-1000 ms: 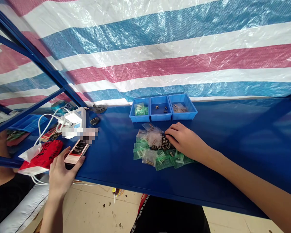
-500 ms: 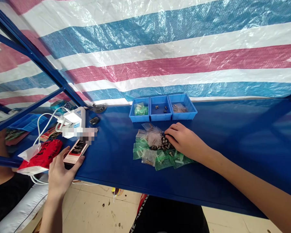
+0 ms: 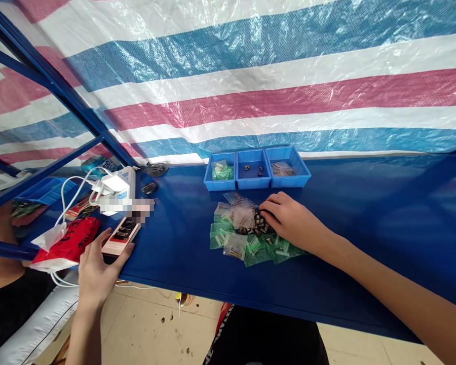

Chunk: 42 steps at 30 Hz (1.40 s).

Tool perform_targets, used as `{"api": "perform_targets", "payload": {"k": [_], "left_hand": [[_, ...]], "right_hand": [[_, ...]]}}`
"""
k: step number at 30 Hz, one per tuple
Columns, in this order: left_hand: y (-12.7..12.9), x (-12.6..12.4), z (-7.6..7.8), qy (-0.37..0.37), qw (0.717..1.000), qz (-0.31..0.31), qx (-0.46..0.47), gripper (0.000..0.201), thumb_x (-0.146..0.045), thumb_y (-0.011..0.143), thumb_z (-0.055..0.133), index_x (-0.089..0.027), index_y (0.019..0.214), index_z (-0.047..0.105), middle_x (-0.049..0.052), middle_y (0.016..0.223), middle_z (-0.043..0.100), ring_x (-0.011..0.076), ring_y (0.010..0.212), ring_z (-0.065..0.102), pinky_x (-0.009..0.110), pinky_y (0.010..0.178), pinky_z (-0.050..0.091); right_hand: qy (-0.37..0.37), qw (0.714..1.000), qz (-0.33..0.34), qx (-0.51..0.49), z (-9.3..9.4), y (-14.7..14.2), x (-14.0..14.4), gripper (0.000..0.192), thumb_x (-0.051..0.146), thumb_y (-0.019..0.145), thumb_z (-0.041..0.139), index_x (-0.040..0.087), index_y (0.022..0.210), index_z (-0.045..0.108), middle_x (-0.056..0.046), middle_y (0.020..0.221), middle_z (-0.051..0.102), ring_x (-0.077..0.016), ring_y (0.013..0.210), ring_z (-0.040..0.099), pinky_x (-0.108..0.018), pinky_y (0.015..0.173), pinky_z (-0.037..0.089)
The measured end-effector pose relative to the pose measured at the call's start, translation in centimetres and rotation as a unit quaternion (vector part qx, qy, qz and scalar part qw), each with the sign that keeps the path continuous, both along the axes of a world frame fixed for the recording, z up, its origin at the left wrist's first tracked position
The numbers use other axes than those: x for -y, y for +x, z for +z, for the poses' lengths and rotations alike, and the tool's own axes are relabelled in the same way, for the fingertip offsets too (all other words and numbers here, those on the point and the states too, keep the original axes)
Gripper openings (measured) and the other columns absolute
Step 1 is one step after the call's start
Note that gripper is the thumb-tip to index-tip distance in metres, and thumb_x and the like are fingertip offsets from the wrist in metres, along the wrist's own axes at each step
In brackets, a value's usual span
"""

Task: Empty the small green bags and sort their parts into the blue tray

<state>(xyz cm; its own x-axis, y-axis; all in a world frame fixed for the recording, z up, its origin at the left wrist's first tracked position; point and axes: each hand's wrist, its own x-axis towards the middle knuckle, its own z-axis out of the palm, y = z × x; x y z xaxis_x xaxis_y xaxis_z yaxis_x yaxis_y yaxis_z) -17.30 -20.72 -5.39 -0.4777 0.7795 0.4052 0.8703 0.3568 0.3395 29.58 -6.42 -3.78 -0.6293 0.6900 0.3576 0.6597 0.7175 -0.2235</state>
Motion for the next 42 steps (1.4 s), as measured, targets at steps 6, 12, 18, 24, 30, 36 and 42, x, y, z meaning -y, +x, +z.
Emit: {"api": "perform_targets", "payload": {"k": [6, 12, 18, 24, 30, 36, 42], "left_hand": [[0.04, 0.05, -0.05, 0.008, 1.0, -0.003, -0.007, 0.077, -0.068, 0.085, 0.058, -0.02, 0.145, 0.05, 0.015, 0.138, 0.06, 0.0385, 0.129, 0.053, 0.052, 0.113, 0.038], [0.18, 0.02, 0.09, 0.006, 1.0, 0.003, -0.002, 0.078, -0.069, 0.084, 0.057, -0.02, 0.144, 0.051, 0.015, 0.136, 0.061, 0.0386, 0.128, 0.053, 0.052, 0.113, 0.037], [0.06, 0.01, -0.02, 0.0, 1.0, 0.003, -0.012, 0.076, -0.068, 0.085, 0.057, -0.021, 0.145, 0.051, 0.015, 0.137, 0.06, 0.0394, 0.127, 0.054, 0.053, 0.111, 0.04], [0.06, 0.13, 0.05, -0.002, 1.0, 0.002, -0.014, 0.076, -0.068, 0.086, 0.056, -0.021, 0.145, 0.051, 0.015, 0.137, 0.06, 0.0394, 0.126, 0.054, 0.053, 0.11, 0.041], [0.16, 0.05, 0.03, -0.005, 1.0, 0.005, -0.009, 0.075, -0.067, 0.086, 0.057, -0.022, 0.145, 0.05, 0.014, 0.136, 0.06, 0.039, 0.126, 0.054, 0.053, 0.111, 0.04], [0.11, -0.04, 0.02, 0.007, 1.0, -0.004, -0.011, 0.074, -0.067, 0.086, 0.057, -0.021, 0.143, 0.052, 0.014, 0.133, 0.062, 0.0375, 0.128, 0.053, 0.051, 0.112, 0.038], [0.31, -0.02, 0.28, 0.005, 1.0, -0.01, -0.009, 0.074, -0.067, 0.085, 0.056, -0.02, 0.143, 0.052, 0.014, 0.132, 0.062, 0.0375, 0.129, 0.053, 0.051, 0.112, 0.038]], "right_hand": [[0.007, 1.0, 0.002, 0.009, -0.13, 0.06, -0.03, 0.031, 0.029, 0.105, 0.044, 0.016, 0.11, 0.072, -0.015, 0.107, 0.071, -0.0314, 0.104, 0.065, -0.044, 0.081, 0.057], [0.012, 1.0, 0.005, 0.006, -0.17, 0.07, -0.09, 0.03, 0.029, 0.105, 0.044, 0.017, 0.111, 0.072, -0.014, 0.107, 0.071, -0.0309, 0.103, 0.065, -0.045, 0.081, 0.058], [0.008, 1.0, 0.004, -0.002, 0.03, -0.03, -0.03, 0.029, 0.027, 0.103, 0.046, 0.017, 0.109, 0.073, -0.014, 0.105, 0.072, -0.0315, 0.102, 0.066, -0.045, 0.079, 0.058], [0.006, 1.0, 0.002, 0.001, 0.05, -0.06, -0.04, 0.03, 0.027, 0.104, 0.046, 0.017, 0.109, 0.073, -0.014, 0.106, 0.072, -0.0314, 0.102, 0.066, -0.044, 0.079, 0.058], [0.008, 1.0, 0.005, 0.001, -0.02, 0.03, -0.05, 0.03, 0.028, 0.104, 0.045, 0.018, 0.11, 0.073, -0.014, 0.107, 0.072, -0.0311, 0.102, 0.066, -0.044, 0.079, 0.058], [0.015, 1.0, 0.006, -0.005, -0.23, 0.13, -0.17, 0.03, 0.028, 0.104, 0.045, 0.02, 0.109, 0.074, -0.013, 0.106, 0.073, -0.0311, 0.102, 0.066, -0.044, 0.079, 0.058], [0.015, 1.0, 0.006, 0.013, -0.36, 0.16, -0.22, 0.031, 0.029, 0.105, 0.043, 0.017, 0.111, 0.072, -0.014, 0.108, 0.071, -0.0313, 0.104, 0.065, -0.045, 0.082, 0.058]]}}
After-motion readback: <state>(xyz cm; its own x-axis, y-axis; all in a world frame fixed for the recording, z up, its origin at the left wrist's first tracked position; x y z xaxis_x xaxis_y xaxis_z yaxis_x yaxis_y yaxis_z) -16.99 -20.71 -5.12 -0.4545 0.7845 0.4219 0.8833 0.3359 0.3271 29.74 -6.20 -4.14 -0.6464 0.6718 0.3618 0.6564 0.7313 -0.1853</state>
